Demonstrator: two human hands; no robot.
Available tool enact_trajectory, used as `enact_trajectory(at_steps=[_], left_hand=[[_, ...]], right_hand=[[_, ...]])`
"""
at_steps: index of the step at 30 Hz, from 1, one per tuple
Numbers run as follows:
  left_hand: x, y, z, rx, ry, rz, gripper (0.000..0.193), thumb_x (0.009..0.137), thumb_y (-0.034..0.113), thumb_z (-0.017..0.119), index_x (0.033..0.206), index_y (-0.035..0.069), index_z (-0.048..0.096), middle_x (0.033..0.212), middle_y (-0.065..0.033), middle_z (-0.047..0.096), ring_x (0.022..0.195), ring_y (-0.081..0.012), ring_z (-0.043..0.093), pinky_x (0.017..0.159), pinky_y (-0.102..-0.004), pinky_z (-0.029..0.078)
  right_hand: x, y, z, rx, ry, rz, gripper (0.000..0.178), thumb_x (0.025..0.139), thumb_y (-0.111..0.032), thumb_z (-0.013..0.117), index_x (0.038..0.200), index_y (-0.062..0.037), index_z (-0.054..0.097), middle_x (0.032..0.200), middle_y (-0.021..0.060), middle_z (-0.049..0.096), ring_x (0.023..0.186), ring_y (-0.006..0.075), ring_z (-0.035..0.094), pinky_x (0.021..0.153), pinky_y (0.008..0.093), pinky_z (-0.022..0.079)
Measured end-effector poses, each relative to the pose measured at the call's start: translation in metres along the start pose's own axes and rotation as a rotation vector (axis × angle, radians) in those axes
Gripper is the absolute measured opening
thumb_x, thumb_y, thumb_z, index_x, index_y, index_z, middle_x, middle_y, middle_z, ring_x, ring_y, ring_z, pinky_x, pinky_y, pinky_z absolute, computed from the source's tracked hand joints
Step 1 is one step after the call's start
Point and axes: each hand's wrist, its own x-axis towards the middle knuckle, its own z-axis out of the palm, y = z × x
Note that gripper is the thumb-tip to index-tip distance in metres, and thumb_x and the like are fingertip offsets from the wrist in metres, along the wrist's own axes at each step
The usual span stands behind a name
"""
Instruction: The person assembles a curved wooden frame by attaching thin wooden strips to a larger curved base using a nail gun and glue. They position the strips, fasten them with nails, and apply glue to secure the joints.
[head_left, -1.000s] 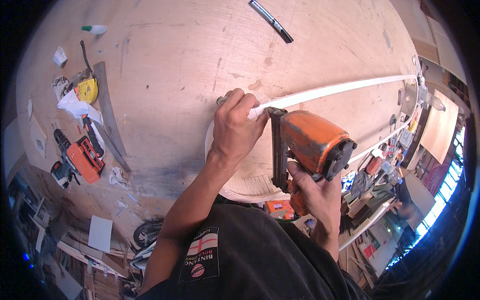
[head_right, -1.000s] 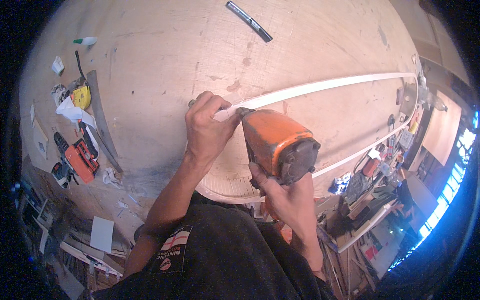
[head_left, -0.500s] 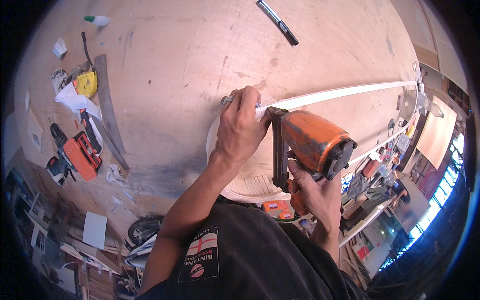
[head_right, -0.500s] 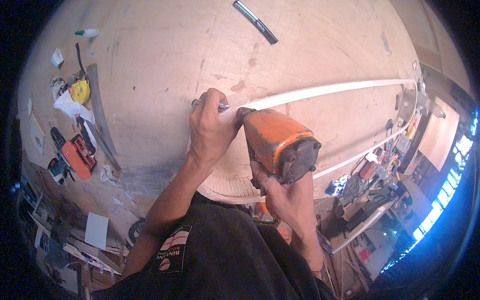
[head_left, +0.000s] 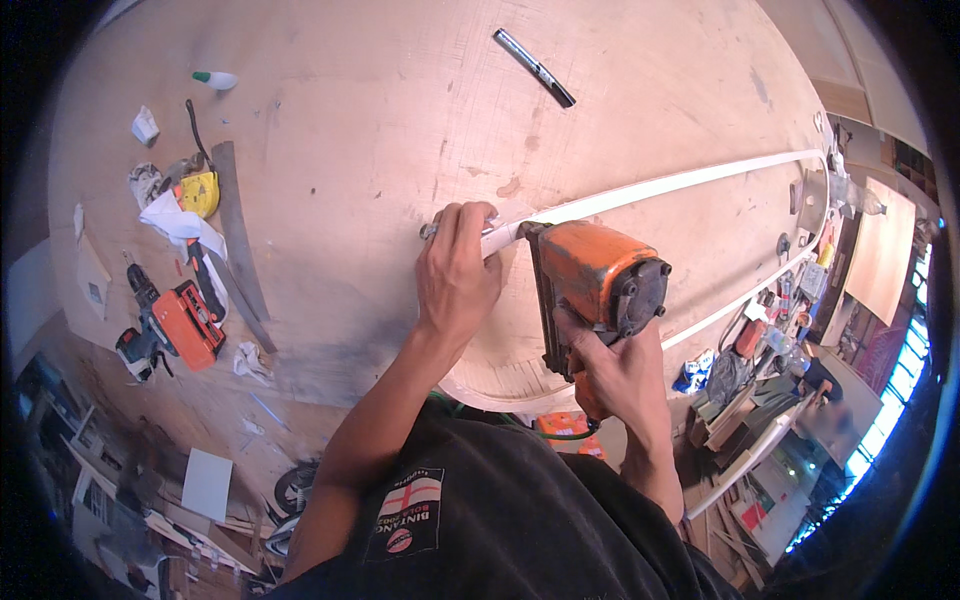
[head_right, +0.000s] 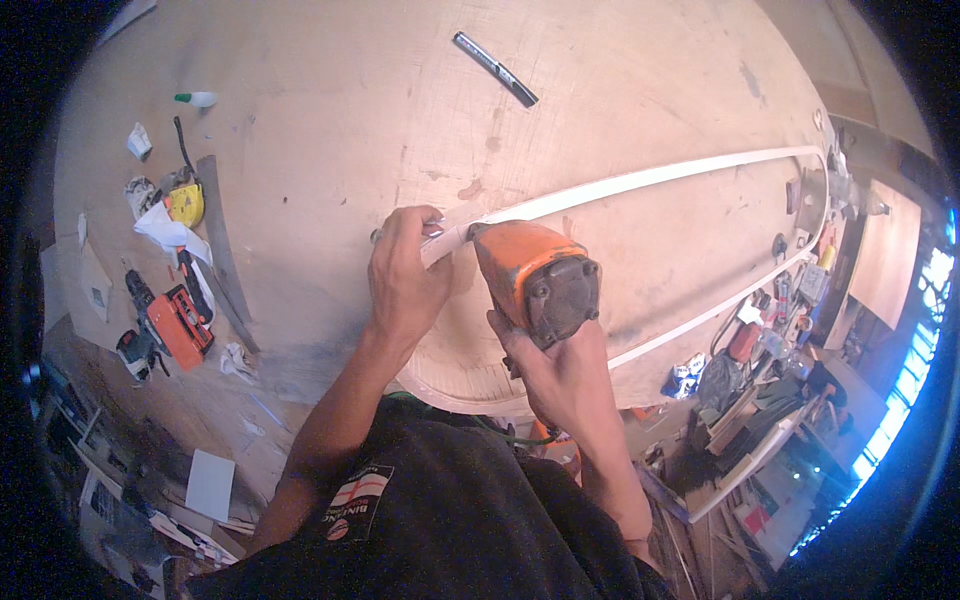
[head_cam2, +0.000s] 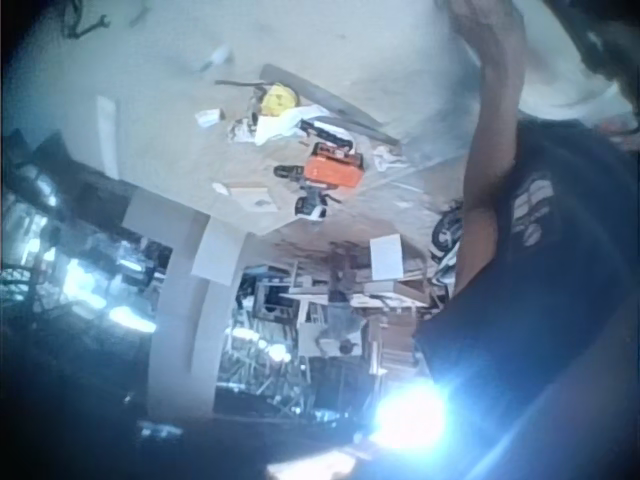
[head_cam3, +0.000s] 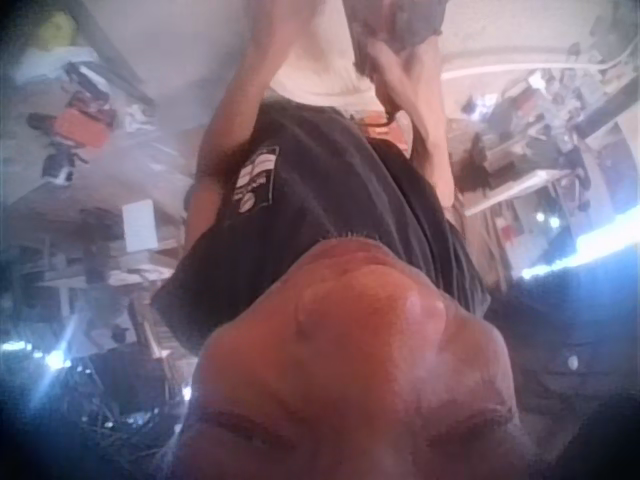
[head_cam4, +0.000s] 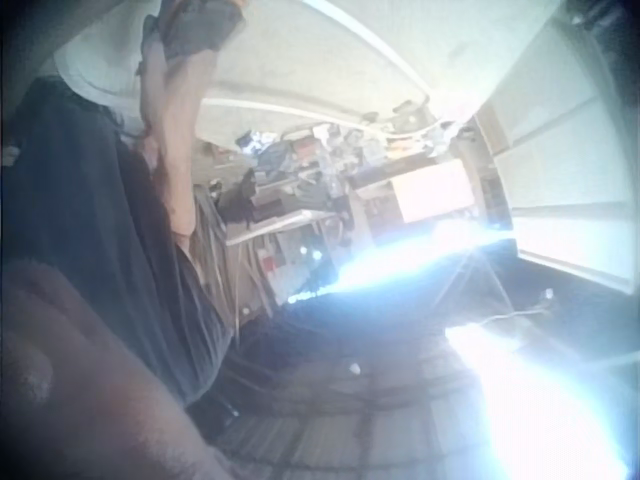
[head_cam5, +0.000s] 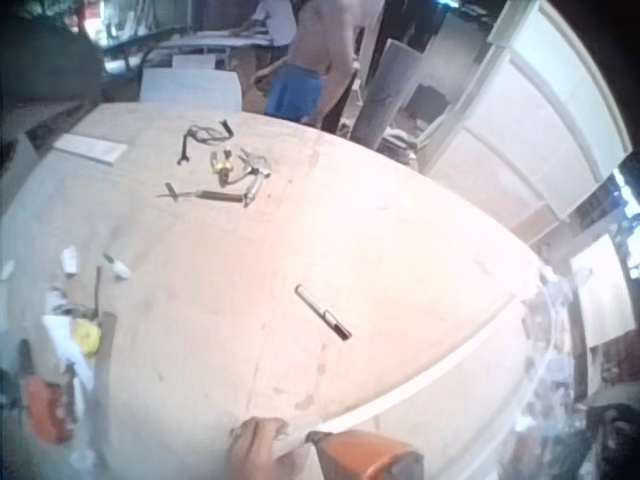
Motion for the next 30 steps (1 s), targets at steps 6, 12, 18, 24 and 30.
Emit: enact_trajectory(at_steps=[6,12,18,24,30], left_hand=[[-0.01,-0.012,0.004,0.047,0.007,0.091,0.042,0.07,-0.013,0.069,0.106,0.004,0.056,0.095,-0.015,0.062,0.093,-0.0385,0.066,0.094,-0.0517,0.053],[-0.012,-0.014,0.007,0.086,0.034,0.14,0.038,0.073,-0.013,0.069,0.104,0.003,0.054,0.091,-0.0155,0.061,0.09,-0.0392,0.066,0.112,-0.0595,0.045],[-0.013,-0.013,0.007,0.056,0.037,0.115,0.036,0.076,-0.011,0.072,0.103,0.003,0.052,0.09,-0.0156,0.061,0.088,-0.0401,0.066,0.112,-0.0606,0.044],[-0.012,-0.009,0.005,0.037,0.06,0.109,0.037,0.076,-0.011,0.073,0.102,0.003,0.051,0.086,-0.0144,0.061,0.083,-0.042,0.067,0.112,-0.0611,0.045],[-0.016,-0.013,0.007,0.033,0.008,0.093,0.039,0.075,-0.009,0.073,0.105,0.004,0.05,0.095,-0.0139,0.061,0.094,-0.037,0.065,0.115,-0.062,0.04]], right_hand=[[-0.001,0.005,0.0,-0.009,-0.016,0.023,0.023,0.094,-0.016,0.073,0.097,0.0056,0.066,0.069,0.0051,0.065,0.059,0.0125,0.06,0.055,0.0303,0.047],[-0.01,0.009,0.004,0.027,-0.02,0.045,0.034,0.091,-0.012,0.079,0.116,0.0046,0.063,0.082,0.0049,0.067,0.059,0.0109,0.061,0.053,0.0265,0.048],[-0.008,0.0,0.011,0.004,-0.018,-0.002,0.02,0.095,-0.015,0.074,0.1,0.0029,0.068,0.07,0.0035,0.064,0.061,0.0117,0.06,0.056,0.03,0.048],[-0.006,0.003,0.013,0.002,-0.028,0.022,0.023,0.094,-0.012,0.075,0.108,0.0038,0.066,0.079,0.0048,0.067,0.062,0.0117,0.061,0.056,0.0291,0.049],[-0.006,0.003,0.015,0.002,-0.015,0.0,0.024,0.094,-0.014,0.075,0.108,0.0048,0.068,0.078,0.0049,0.068,0.063,0.0125,0.062,0.058,0.0299,0.049]])
